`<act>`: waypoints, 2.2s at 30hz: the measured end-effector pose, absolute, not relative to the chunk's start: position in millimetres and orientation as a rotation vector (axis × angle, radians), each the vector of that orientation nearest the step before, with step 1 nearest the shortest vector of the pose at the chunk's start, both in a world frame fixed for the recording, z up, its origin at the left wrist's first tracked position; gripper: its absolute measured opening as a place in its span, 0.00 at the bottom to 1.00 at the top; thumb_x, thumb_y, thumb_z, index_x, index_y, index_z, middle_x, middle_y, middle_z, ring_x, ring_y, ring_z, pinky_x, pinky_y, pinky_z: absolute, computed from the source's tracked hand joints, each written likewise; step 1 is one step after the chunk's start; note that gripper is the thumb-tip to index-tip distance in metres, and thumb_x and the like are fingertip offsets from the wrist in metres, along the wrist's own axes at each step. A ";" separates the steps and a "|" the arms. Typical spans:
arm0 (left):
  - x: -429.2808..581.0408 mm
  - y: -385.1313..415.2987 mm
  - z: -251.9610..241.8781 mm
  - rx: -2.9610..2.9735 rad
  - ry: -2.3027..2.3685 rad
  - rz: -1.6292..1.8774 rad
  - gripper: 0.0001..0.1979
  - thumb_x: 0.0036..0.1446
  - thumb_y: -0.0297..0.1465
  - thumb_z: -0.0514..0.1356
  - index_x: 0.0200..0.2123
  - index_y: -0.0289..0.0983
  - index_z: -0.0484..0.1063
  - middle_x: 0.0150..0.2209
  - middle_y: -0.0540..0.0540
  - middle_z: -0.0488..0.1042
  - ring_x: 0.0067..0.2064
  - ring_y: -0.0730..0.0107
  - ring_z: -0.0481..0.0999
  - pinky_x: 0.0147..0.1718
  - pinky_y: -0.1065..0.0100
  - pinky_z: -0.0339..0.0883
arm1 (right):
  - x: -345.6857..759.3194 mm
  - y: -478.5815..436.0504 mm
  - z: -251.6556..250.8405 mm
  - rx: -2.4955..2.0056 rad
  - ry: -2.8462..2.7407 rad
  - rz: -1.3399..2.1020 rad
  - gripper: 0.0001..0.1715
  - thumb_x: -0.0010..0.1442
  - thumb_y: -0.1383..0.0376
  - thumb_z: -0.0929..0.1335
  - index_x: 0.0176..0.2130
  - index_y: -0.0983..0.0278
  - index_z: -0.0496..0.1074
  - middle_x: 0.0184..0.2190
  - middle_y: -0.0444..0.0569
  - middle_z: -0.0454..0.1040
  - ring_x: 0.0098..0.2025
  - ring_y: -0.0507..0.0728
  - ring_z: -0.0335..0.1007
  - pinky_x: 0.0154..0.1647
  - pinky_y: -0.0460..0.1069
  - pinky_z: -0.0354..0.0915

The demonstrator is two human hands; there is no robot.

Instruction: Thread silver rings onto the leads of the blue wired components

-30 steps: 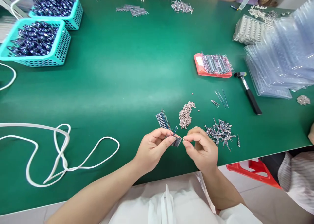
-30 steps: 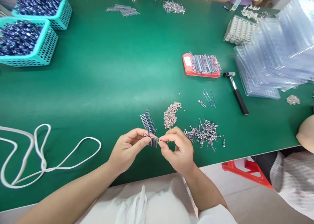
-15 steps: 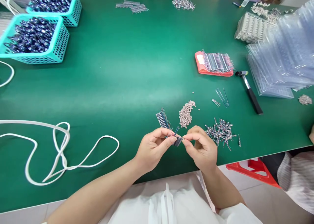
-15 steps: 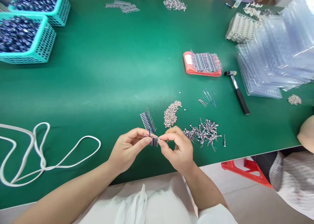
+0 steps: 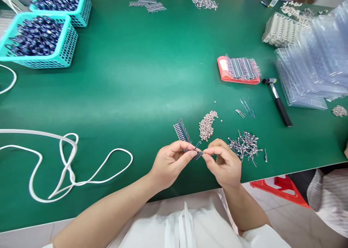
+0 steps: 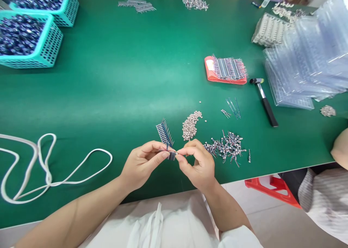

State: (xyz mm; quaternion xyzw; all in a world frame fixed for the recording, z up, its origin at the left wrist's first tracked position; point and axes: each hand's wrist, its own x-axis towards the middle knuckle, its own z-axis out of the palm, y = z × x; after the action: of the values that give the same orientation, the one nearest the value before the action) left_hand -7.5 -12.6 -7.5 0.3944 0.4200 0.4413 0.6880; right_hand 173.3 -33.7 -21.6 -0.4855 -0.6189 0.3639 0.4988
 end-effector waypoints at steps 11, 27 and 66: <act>-13.1 -9.1 -2.8 1.097 0.941 0.849 0.03 0.58 0.28 0.64 0.33 0.34 0.75 0.31 0.47 0.78 0.33 0.70 0.79 0.36 0.70 0.76 | 180.8 -30.4 -17.3 -1.146 -1.423 1.263 0.04 0.60 0.68 0.71 0.36 0.58 0.76 0.31 0.45 0.69 0.34 0.53 0.66 0.33 0.49 0.63; -16.2 -7.8 3.5 1.283 0.946 0.774 0.05 0.59 0.30 0.61 0.32 0.34 0.74 0.27 0.45 0.77 0.29 0.67 0.78 0.30 0.68 0.73 | 189.9 -27.2 -20.6 -1.022 -1.352 1.465 0.06 0.57 0.66 0.75 0.38 0.57 0.81 0.30 0.46 0.75 0.34 0.53 0.71 0.33 0.49 0.69; -16.4 -8.1 8.4 1.471 0.969 0.748 0.08 0.59 0.29 0.60 0.29 0.35 0.75 0.24 0.47 0.77 0.26 0.70 0.74 0.27 0.71 0.69 | 188.3 -25.4 -20.7 -1.068 -1.243 1.582 0.05 0.52 0.63 0.78 0.33 0.56 0.82 0.29 0.46 0.76 0.32 0.53 0.71 0.30 0.48 0.71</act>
State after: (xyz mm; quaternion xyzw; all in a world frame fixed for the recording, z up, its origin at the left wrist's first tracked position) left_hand -16.4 -8.1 8.4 0.6284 0.4140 0.3194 0.5759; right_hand 188.3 -25.4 -20.7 -0.4260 -0.4957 0.6307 0.4184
